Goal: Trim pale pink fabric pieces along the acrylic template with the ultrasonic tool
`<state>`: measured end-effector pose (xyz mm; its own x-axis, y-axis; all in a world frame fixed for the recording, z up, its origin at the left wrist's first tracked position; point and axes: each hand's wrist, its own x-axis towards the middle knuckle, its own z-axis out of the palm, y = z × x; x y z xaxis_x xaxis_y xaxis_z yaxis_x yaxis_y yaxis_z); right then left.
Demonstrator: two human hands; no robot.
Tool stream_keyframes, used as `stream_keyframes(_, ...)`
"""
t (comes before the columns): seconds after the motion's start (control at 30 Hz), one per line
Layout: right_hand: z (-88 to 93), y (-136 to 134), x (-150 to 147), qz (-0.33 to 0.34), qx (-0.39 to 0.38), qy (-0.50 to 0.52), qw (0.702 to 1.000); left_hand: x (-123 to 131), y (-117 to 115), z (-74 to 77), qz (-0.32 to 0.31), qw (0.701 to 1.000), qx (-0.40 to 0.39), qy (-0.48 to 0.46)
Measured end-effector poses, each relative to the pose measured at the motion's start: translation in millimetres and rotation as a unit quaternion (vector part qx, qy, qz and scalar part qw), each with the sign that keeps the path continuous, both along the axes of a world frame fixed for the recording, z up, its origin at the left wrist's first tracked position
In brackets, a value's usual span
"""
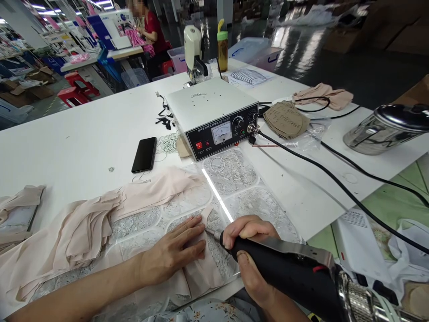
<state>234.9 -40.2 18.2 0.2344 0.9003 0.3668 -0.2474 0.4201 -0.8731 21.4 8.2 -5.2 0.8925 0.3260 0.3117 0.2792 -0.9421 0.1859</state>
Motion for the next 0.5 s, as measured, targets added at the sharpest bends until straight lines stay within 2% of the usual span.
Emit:
stream_keyframes(0.3,-3.8,-0.9,2.1,0.009,0.000,-0.018,1.000,-0.7,-0.7,-1.2,0.002,1.000,0.000,0.015)
stream_keyframes(0.5,-0.1,5.0,0.4,-0.022,0.014,-0.003,1.000,0.0,-0.8,-1.1,0.000,1.000,-0.005,0.006)
